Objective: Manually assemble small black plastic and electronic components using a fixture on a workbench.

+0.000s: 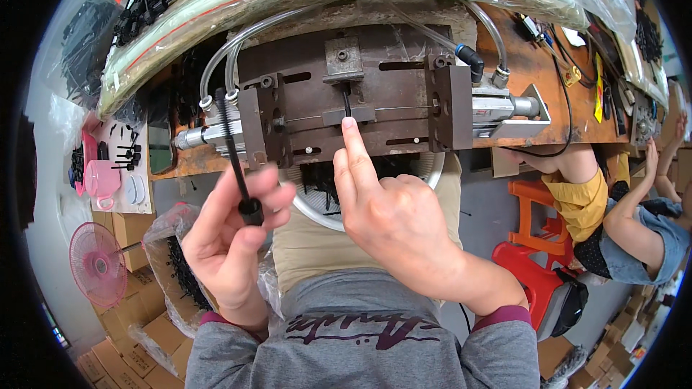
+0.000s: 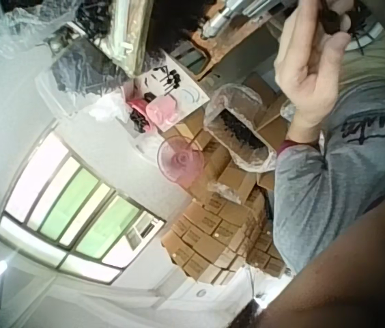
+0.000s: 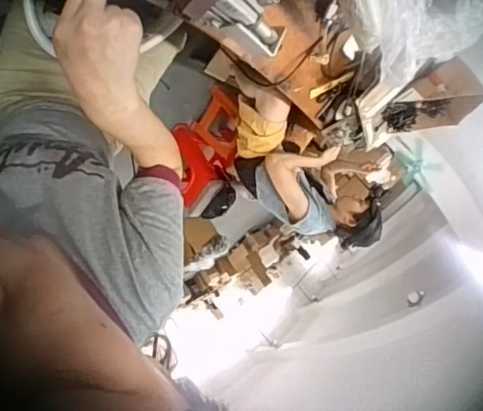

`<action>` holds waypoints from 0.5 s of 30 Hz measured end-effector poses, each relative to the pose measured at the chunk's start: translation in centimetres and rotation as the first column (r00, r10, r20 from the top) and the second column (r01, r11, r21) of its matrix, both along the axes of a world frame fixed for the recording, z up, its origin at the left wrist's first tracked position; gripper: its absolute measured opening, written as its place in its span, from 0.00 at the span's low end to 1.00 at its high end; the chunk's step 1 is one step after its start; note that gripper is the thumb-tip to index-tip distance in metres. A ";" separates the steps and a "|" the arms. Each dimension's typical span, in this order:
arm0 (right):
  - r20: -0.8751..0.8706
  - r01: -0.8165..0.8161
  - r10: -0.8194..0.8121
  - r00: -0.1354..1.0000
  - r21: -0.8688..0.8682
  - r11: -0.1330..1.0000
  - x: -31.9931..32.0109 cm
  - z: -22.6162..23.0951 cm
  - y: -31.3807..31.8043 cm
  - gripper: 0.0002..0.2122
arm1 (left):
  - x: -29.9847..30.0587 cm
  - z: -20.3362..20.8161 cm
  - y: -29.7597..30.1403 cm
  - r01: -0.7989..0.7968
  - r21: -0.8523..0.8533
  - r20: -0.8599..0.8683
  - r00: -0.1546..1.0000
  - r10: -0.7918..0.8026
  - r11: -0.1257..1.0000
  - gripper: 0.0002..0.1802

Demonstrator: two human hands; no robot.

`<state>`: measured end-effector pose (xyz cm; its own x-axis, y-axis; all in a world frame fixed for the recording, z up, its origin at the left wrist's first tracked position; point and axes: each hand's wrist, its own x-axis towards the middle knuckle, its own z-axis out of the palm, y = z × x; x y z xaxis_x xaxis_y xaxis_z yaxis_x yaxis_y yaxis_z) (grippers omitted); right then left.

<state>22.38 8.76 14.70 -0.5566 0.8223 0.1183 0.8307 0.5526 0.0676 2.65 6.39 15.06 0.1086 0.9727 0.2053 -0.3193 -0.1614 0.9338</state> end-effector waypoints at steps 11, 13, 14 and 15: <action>-0.263 -0.024 0.006 0.965 -0.069 0.997 1.0 0.6 0.4 0.23 | 0.6 0.0 1.6 -0.108 0.364 -0.542 0.784 0.305 0.925 0.20; -0.473 -0.025 0.021 0.881 -0.002 1.000 2.0 0.3 0.5 0.23 | 1.0 -0.4 2.1 -0.043 0.472 -0.613 0.702 0.362 0.881 0.21; -0.584 -0.007 0.047 0.811 0.071 0.997 2.6 -0.2 0.5 0.24 | 1.2 -0.9 2.3 -0.005 0.493 -0.646 0.667 0.370 0.870 0.24; -0.656 0.069 -0.006 0.755 0.071 0.995 3.0 0.1 0.1 0.23 | 1.5 -1.4 2.4 0.026 0.505 -0.677 0.633 0.377 0.863 0.23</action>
